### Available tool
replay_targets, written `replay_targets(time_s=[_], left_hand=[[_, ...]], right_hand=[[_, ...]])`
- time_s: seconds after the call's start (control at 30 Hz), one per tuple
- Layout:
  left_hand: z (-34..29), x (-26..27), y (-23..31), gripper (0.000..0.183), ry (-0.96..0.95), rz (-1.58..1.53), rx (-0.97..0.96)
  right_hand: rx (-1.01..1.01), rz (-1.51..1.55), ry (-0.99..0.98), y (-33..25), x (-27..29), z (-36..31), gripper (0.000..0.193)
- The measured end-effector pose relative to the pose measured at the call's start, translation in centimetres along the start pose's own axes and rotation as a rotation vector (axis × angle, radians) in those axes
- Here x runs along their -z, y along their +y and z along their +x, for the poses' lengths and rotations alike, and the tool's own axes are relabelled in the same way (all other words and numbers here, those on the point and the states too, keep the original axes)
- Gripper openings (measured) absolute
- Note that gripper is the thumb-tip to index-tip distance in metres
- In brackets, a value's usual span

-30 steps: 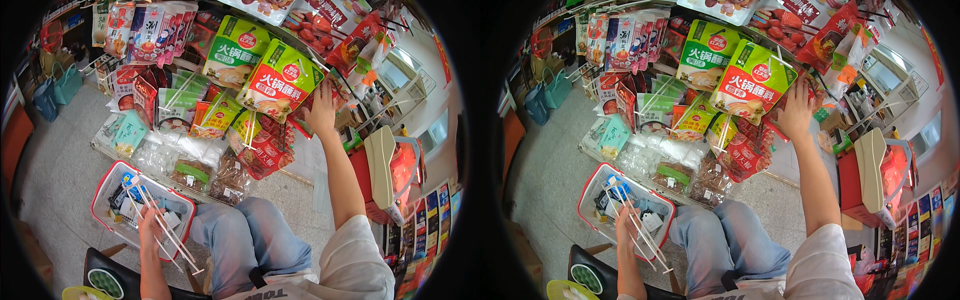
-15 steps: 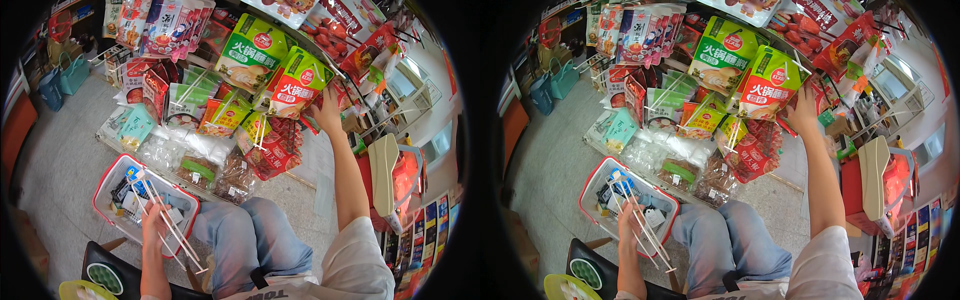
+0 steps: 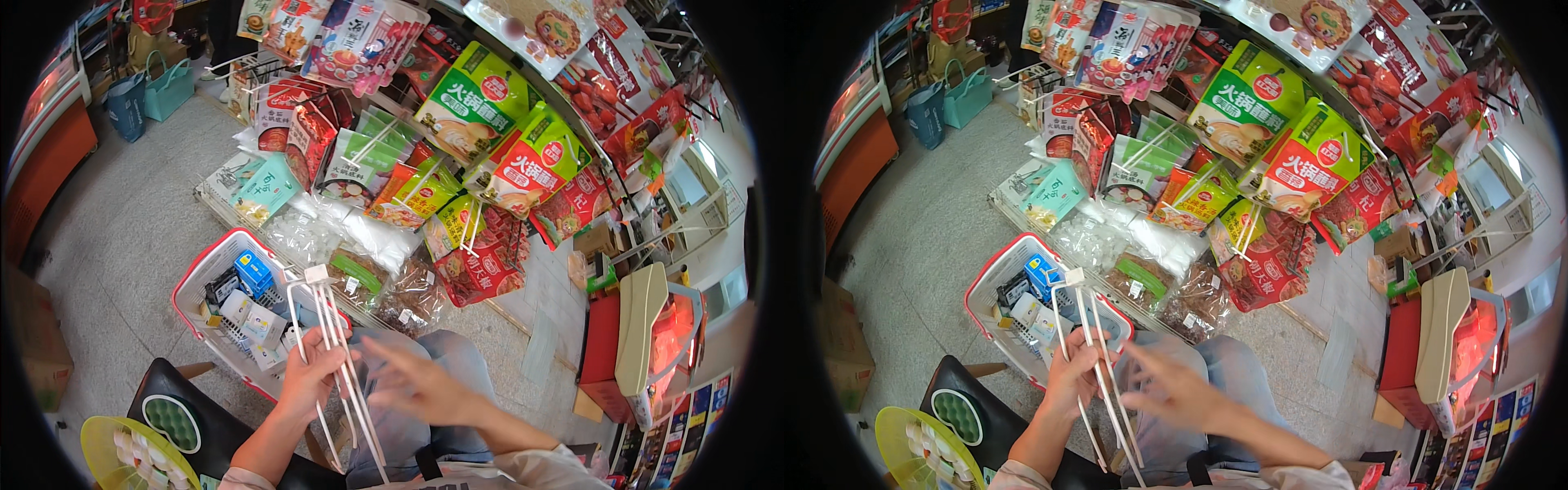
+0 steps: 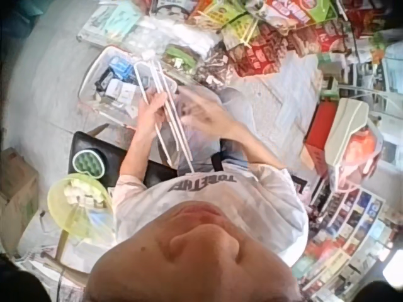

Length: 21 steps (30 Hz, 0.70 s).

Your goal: The person moves a plastic stool, then sits on a chair and assembles white plastic hangers from a basket. They attach hooks to hanger frames and place the assembled hangers into a red basket. The person also handles packaged food items and a yellow colander containing small white objects.

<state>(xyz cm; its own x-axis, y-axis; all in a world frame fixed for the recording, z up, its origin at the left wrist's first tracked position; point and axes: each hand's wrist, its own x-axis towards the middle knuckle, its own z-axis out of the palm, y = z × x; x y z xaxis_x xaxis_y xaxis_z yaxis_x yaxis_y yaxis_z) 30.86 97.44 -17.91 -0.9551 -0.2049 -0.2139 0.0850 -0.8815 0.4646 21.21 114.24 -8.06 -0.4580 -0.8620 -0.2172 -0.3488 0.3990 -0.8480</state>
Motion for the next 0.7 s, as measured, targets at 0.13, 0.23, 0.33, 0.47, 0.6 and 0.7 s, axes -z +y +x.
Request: replay_targets(time_s=[0.13,0.23,0.33,0.47,0.6,0.7], left_hand=[[-0.5,-0.5,1.0,0.03,0.046,-0.051,-0.046],[-0.6,0.0,1.3,0.028,0.15,-0.032,-0.109],[-0.7,0.0,1.6,0.033,0.163,-0.034,-0.151],[-1.2,-0.2,2.0,0.038,0.12,0.0,-0.178],[-1.6,-0.7,2.6,0.04,0.076,0.021,-0.162],[-1.6,-0.6,2.8,0.04,0.024,0.079,-0.188]], right_hand=[[-0.111,0.227,-0.056,-0.7,-3.7,0.7,0.092],[-0.054,0.09,-0.038,-3.2,-4.2,1.5,0.09],[0.159,-0.087,0.089,-3.0,-5.9,2.4,0.081],[0.044,-0.062,0.075,-2.4,-6.5,2.2,0.055],[0.066,-0.088,0.082,-2.7,-6.4,2.1,0.038],[0.117,-0.099,0.097,-2.9,-6.1,1.9,0.042]])
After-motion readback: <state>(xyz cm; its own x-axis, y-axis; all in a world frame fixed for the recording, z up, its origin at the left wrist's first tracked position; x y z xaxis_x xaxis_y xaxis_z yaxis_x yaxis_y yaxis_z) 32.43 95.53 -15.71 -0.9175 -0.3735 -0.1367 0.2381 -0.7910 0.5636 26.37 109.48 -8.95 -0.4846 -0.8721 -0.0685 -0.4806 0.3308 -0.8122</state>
